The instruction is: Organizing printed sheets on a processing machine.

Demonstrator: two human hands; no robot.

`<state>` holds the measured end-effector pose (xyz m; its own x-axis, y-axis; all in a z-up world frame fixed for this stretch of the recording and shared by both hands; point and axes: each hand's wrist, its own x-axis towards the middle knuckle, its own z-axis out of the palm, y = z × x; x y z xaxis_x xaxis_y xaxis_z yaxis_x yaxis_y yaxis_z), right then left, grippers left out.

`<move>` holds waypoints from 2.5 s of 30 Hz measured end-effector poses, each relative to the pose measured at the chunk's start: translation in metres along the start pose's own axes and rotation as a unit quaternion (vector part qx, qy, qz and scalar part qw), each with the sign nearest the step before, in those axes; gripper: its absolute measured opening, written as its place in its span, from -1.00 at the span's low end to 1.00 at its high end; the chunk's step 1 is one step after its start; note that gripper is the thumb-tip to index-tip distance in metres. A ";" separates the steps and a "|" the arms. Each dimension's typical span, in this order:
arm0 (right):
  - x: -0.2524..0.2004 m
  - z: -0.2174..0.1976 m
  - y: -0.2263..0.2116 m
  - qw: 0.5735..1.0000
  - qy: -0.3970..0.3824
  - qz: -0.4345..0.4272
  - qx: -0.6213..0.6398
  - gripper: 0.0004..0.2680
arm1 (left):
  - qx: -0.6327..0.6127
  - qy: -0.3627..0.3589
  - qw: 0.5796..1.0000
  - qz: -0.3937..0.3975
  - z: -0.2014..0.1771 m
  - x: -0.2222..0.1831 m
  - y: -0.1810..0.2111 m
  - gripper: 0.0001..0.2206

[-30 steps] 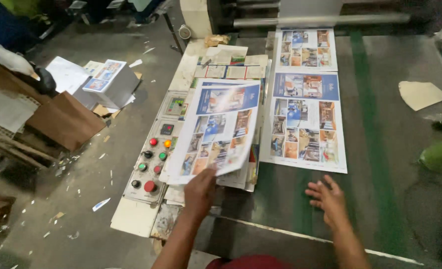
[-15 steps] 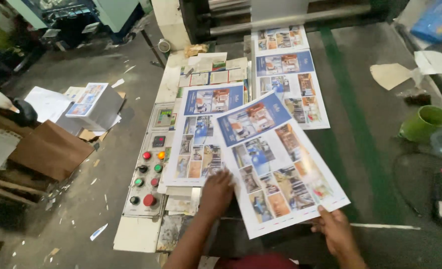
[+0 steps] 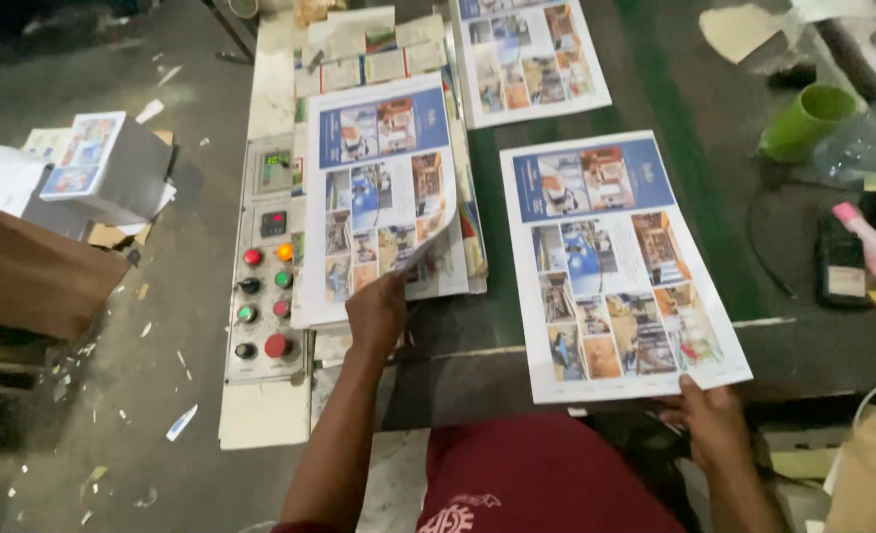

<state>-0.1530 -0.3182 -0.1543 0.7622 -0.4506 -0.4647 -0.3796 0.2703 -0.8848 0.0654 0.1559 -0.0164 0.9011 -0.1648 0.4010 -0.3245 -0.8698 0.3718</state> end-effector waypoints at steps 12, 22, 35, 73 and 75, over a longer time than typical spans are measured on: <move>0.075 0.053 -0.063 0.982 -0.102 -0.073 0.142 -0.73 | -0.055 0.128 0.990 -0.030 -0.022 -0.045 0.043 -0.90; 0.189 0.156 -0.074 0.987 -0.131 -0.089 0.020 -0.76 | -0.053 0.104 0.991 -0.058 -0.021 -0.060 0.069 -0.91; 0.110 0.191 -0.142 0.975 -0.221 0.004 -0.032 -0.56 | -0.079 0.127 0.988 0.033 -0.012 -0.030 0.127 -0.75; 0.134 0.120 -0.096 0.992 -0.119 -0.032 -0.004 -0.72 | -0.051 0.122 0.991 0.021 -0.011 -0.027 0.050 -0.85; 0.118 0.121 -0.110 0.991 -0.128 -0.018 -0.017 -0.71 | -0.059 0.122 0.991 0.003 -0.032 -0.031 0.070 -0.80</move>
<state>0.0423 -0.2982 -0.1081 0.8823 -0.2270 -0.4124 -0.3641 0.2261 -0.9035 0.0057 0.1153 0.0240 0.8067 -0.0401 0.5896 -0.3746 -0.8063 0.4577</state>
